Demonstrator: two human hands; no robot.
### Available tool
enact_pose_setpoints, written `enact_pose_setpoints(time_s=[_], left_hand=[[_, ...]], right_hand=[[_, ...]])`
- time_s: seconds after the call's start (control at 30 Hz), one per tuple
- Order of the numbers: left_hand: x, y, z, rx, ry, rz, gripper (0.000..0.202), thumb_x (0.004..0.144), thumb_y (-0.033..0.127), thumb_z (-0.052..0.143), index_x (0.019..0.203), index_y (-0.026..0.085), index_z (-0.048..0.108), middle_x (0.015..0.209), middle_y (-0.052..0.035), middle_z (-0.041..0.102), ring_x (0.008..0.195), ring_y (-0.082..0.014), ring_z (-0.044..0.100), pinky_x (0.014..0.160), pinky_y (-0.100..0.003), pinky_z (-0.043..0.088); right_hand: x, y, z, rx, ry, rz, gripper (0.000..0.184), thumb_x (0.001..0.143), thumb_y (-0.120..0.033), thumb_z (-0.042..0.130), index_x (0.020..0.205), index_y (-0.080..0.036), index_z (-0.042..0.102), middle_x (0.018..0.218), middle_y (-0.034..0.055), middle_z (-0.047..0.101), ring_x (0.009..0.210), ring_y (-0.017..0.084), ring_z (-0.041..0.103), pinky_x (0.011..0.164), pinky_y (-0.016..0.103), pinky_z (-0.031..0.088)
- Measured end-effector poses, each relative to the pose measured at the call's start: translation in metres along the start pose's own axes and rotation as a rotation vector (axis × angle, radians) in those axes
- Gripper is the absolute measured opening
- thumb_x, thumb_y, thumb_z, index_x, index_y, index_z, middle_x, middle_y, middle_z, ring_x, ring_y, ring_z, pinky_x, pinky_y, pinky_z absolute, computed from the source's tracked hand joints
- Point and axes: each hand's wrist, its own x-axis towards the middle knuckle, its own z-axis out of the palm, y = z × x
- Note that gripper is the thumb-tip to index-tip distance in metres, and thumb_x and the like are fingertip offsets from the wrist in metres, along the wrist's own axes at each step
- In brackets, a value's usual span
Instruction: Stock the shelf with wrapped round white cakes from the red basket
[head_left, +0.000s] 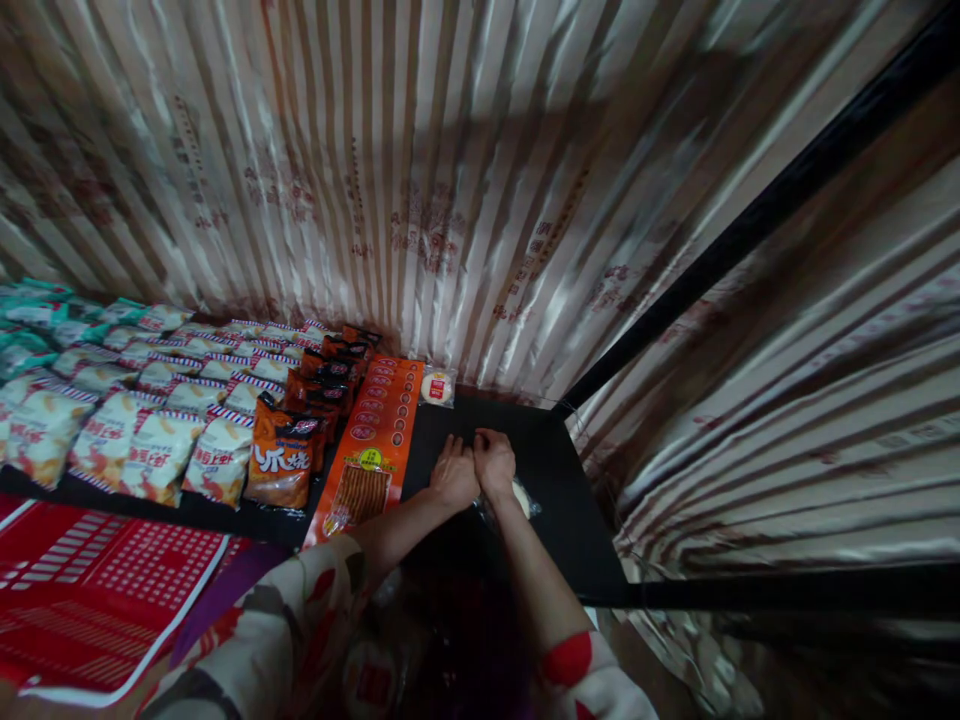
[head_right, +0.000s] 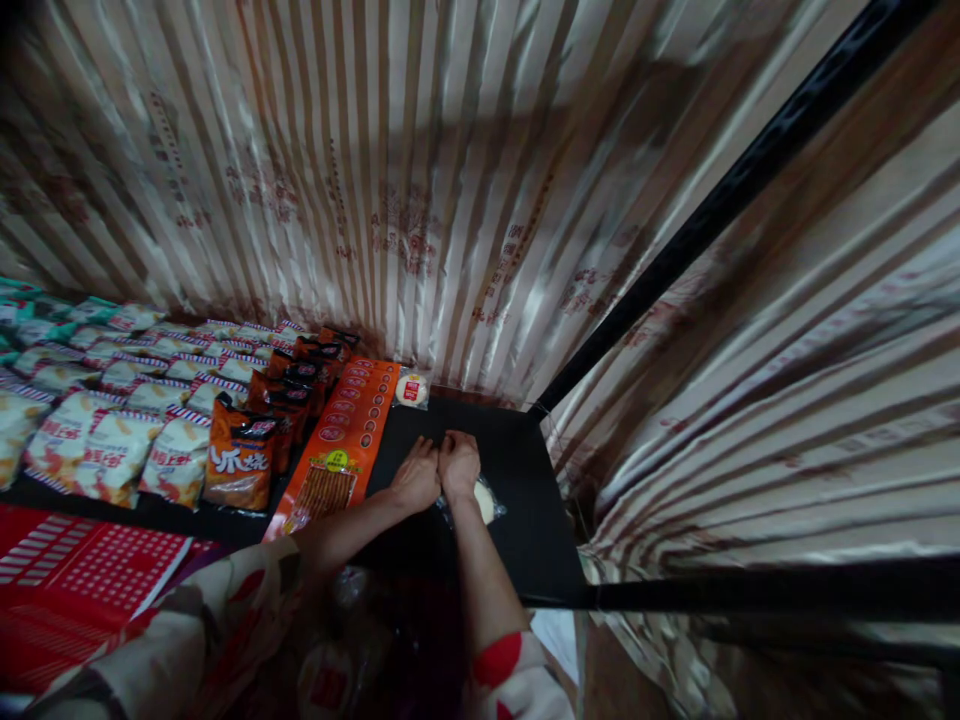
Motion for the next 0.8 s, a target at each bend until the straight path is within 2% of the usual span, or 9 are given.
enact_pose_setpoints(time_s=[0.23, 0.37, 0.63, 0.8], left_hand=[[-0.029, 0.020, 0.020, -0.031, -0.036, 0.049, 0.051, 0.079, 0.020, 0.036, 0.127, 0.006, 0.048, 0.129, -0.0143, 0.053, 0.131, -0.0225, 0.034, 0.114, -0.039, 0.021], [-0.047, 0.027, 0.028, -0.053, -0.062, 0.079, 0.056, 0.078, 0.022, 0.038, 0.131, 0.006, 0.042, 0.137, -0.0146, 0.044, 0.134, -0.0246, 0.029, 0.112, -0.042, 0.024], [-0.082, 0.033, 0.031, 0.008, -0.108, 0.087, 0.061, 0.074, 0.019, 0.044, 0.132, 0.003, 0.040, 0.146, -0.0170, 0.029, 0.138, -0.0277, 0.017, 0.113, -0.039, 0.022], [-0.104, 0.029, 0.033, 0.052, -0.079, 0.079, 0.062, 0.074, 0.019, 0.044, 0.133, 0.000, 0.037, 0.147, -0.0194, 0.025, 0.138, -0.0290, 0.016, 0.113, -0.039, 0.021]], right_hand=[[-0.031, 0.019, -0.028, -0.133, 0.037, -0.007, 0.031, 0.083, -0.021, 0.041, 0.098, -0.012, 0.067, 0.104, 0.0119, 0.064, 0.098, 0.020, 0.056, 0.089, 0.028, 0.037], [-0.050, 0.030, -0.039, -0.237, 0.043, 0.039, 0.030, 0.082, -0.022, 0.043, 0.096, -0.011, 0.067, 0.103, 0.0126, 0.065, 0.104, 0.023, 0.053, 0.093, 0.031, 0.033], [-0.091, 0.038, -0.042, -0.225, 0.057, 0.151, 0.035, 0.081, -0.021, 0.043, 0.105, -0.011, 0.066, 0.110, 0.0140, 0.063, 0.108, 0.024, 0.054, 0.092, 0.031, 0.034], [-0.111, 0.033, -0.042, -0.205, 0.024, 0.124, 0.036, 0.082, -0.021, 0.042, 0.108, -0.011, 0.064, 0.111, 0.0138, 0.064, 0.111, 0.023, 0.053, 0.094, 0.031, 0.034]])
